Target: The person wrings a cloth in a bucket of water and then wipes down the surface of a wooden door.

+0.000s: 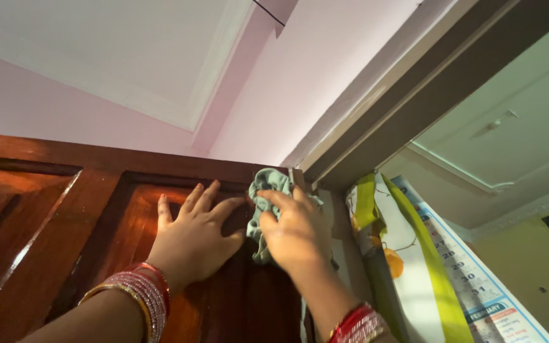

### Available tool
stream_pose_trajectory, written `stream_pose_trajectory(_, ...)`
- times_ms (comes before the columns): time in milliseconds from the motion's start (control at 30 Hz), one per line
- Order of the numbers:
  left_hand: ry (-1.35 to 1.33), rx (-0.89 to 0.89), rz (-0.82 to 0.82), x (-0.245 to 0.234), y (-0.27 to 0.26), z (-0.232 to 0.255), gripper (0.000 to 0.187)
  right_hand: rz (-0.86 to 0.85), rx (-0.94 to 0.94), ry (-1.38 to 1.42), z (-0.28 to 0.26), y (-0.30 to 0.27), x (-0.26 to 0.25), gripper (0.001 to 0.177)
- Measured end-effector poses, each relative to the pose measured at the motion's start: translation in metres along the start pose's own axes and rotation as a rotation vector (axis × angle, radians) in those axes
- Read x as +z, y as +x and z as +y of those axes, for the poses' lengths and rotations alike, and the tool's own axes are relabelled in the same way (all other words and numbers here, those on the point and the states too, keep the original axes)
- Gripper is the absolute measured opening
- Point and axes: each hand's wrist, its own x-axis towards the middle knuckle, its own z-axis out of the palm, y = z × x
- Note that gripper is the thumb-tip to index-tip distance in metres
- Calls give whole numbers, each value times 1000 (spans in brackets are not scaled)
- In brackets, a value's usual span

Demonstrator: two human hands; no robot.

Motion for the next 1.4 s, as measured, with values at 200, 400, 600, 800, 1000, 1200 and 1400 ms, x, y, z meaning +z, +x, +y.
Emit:
stream_pose_trajectory(200,-69,32,129,11,-10,6,68,53,-81,0,-3,-53,-13,38)
stream_pose_trajectory(400,-36,32,172,19,-14,7,66,72,-233,28,10,-53,-6,38)
stream_pose_trajectory(600,-19,77,264,23,-20,5,65,140,-335,-247,29,13,19,46)
stream_pose_trajectory(800,-59,75,276,23,-24,4,63,-81,-128,-123,19,19,12,49)
stream_pose_trajectory(1000,-77,53,270,25,-26,4,61,-5,-58,-39,14,-11,14,51)
stream_pose_trajectory(1200,-89,107,283,26,-32,1,67,10,8,-74,-1,-42,-3,48)
stream_pose_trajectory(1400,-67,136,223,26,-42,-3,70,87,-32,-140,-18,-73,-17,47)
